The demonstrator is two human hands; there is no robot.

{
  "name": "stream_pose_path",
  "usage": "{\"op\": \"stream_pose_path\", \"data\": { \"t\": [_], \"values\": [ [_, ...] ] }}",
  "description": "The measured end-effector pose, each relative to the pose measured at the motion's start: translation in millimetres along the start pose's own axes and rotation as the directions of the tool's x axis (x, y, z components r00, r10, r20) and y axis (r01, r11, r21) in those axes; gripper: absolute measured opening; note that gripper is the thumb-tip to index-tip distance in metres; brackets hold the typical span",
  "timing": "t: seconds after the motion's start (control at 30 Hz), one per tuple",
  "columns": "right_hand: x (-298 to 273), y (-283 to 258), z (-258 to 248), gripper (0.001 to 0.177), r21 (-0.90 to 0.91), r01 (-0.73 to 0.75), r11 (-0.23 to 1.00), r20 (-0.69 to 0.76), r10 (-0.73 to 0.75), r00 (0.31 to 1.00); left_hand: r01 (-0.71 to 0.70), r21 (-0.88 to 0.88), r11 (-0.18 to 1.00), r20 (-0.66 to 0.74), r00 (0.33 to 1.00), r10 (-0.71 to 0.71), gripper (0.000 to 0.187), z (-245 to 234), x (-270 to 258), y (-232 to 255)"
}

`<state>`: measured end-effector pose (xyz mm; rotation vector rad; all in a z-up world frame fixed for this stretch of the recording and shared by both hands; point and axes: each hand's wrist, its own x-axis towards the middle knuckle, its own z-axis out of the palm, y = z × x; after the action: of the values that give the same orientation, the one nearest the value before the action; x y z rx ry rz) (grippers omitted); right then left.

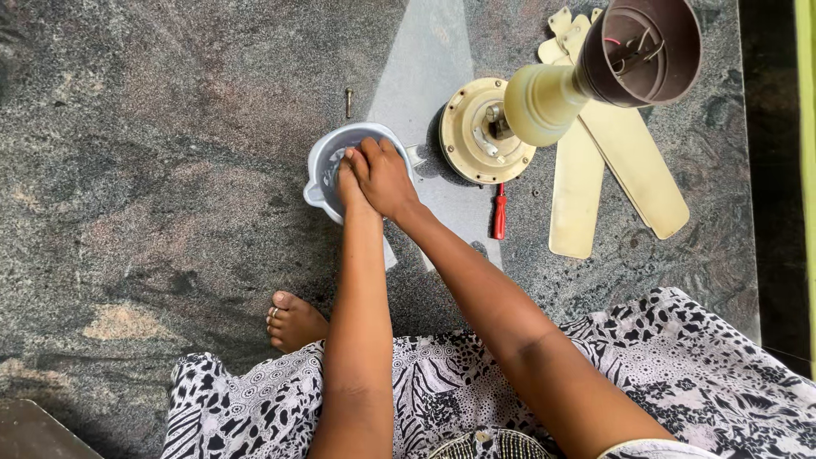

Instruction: The person uses a red screwdriver to remove screws from the central hub of a ceiling fan, detaching the fan blades. They then remove a nut and washer from the motor shaft and wipe the motor housing with a wet cloth.

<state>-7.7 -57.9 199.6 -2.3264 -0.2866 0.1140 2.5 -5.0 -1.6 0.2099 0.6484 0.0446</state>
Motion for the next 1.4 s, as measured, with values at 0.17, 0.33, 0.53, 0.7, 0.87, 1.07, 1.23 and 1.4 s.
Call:
{"op": "stream_pose_path", "data": {
  "t": [0.17,0.33,0.53,0.7,0.87,1.07,1.23,1.4],
  "values": [
    [1,11,6,0.023,-0.012,0.081,0.997,-0.059,-0.081,0.995,-0.171,0.144,0.975,-0.035,0.983,0.178,0.020,1,-1,3],
    [-7,4,13,0.036,-0.224,0.009,0.975,-0.062,-0.023,0.998,0.133,-0.092,0.987,0.399,0.913,-0.086,0.027,1,-12,14],
    [3,-8,5,0.044,0.137,0.014,0.991,0.096,-0.027,0.995,0.180,-0.042,0.983,0.286,0.945,-0.161,0.052,27,-48,32],
    [-4,-30,-13,0.048,0.102,-0.096,0.990,0.246,0.069,0.967,0.111,-0.114,0.987,0.458,0.888,-0.047,0.058,40,-62,28],
    [-6,-37,-13,0.047,0.148,-0.146,0.978,0.165,0.121,0.979,0.023,-0.015,1.000,0.434,0.901,-0.014,0.051,30,-65,31],
    [14,-22,-5,0.046,0.039,-0.222,0.974,0.195,0.210,0.958,0.013,-0.087,0.996,0.042,0.999,-0.009,0.042,74,-98,45],
    [23,-24,3,0.050,-0.033,-0.225,0.974,0.218,0.227,0.949,0.037,0.037,0.999,0.020,0.999,-0.037,0.045,108,-128,63],
    [28,-26,-2,0.050,-0.129,-0.280,0.951,0.238,0.304,0.923,0.067,0.130,0.989,0.074,0.994,-0.077,0.044,105,-121,61]
  ]
}}
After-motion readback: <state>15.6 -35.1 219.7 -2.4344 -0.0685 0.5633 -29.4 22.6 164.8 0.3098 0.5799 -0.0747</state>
